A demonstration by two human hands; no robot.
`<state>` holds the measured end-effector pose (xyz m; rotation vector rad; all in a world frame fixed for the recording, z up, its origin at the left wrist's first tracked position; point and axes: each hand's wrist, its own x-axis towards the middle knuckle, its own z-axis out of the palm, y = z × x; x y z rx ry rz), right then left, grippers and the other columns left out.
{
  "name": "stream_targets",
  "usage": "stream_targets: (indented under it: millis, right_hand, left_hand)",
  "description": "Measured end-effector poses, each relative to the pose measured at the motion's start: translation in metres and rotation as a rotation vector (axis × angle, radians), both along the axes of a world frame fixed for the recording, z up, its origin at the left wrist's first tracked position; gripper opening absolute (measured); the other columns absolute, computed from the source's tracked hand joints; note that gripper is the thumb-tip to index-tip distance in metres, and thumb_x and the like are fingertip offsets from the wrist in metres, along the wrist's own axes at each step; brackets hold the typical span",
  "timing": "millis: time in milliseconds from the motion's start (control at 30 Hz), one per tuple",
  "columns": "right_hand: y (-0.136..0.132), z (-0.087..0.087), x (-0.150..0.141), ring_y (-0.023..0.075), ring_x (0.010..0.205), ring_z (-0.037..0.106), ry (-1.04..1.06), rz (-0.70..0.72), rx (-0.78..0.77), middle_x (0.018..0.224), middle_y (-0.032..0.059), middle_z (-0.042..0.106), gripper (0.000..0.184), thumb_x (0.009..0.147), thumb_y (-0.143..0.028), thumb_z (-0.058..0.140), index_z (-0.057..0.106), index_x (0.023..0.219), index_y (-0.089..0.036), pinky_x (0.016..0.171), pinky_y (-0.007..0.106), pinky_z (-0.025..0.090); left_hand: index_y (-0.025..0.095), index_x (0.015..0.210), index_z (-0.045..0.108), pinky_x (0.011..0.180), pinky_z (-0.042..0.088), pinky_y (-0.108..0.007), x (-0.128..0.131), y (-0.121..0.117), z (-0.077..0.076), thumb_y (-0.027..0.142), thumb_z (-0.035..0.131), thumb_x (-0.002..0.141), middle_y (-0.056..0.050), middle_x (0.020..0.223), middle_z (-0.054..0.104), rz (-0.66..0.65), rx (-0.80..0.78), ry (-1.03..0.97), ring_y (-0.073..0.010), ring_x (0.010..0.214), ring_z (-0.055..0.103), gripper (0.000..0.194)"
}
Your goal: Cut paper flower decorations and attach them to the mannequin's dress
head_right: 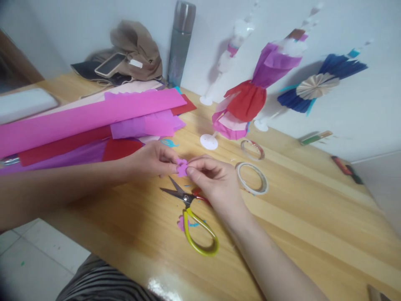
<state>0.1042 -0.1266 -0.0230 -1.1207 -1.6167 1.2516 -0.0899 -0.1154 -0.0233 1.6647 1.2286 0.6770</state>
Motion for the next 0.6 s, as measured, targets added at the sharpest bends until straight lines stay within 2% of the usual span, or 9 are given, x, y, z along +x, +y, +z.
stream_targets:
  millis: [100, 233, 400, 600]
  right_hand:
    - [-0.001, 0.001, 0.0, 0.0171, 0.075, 0.069, -0.002, 0.002, 0.008, 0.08, 0.0021, 0.078, 0.005, 0.075, -0.023, 0.078, 0.078, 0.072, -0.026, 0.073, 0.031, 0.056]
    - [0.0, -0.001, 0.001, 0.0196, 0.082, 0.071, -0.018, -0.005, 0.119, 0.088, 0.0032, 0.078, 0.008, 0.077, -0.022, 0.076, 0.078, 0.071, -0.027, 0.078, 0.034, 0.057]
    - [-0.001, -0.005, 0.002, 0.0226, 0.089, 0.071, -0.069, -0.01, 0.264, 0.09, 0.0052, 0.076, 0.01, 0.08, -0.022, 0.075, 0.079, 0.073, -0.028, 0.078, 0.037, 0.057]
    - [-0.005, 0.002, 0.0, 0.0249, 0.09, 0.07, -0.152, -0.02, 0.284, 0.09, 0.0085, 0.075, 0.008, 0.079, -0.026, 0.077, 0.077, 0.071, -0.025, 0.064, 0.033, 0.055]
  left_hand:
    - [0.013, 0.071, 0.073, 0.046, 0.027, -0.02, 0.001, -0.001, 0.003, 0.034, 0.067, 0.073, 0.004, 0.052, 0.054, 0.015, -0.047, 0.002, -0.0073, 0.048, 0.045, 0.022]
    - [0.013, 0.062, 0.067, 0.047, 0.025, -0.02, 0.0, -0.001, 0.005, 0.031, 0.066, 0.071, 0.003, 0.055, 0.053, 0.008, 0.026, 0.04, -0.0074, 0.053, 0.046, 0.02]
    - [0.014, 0.06, 0.063, 0.049, 0.023, -0.021, -0.001, -0.002, 0.006, 0.037, 0.064, 0.075, 0.004, 0.052, 0.046, -0.061, 0.087, 0.115, -0.0078, 0.054, 0.041, 0.028]
    - [0.014, 0.058, 0.06, 0.048, 0.023, -0.022, 0.001, -0.006, 0.013, 0.025, 0.061, 0.075, 0.005, 0.05, 0.044, -0.121, 0.127, 0.154, -0.0068, 0.051, 0.039, 0.021]
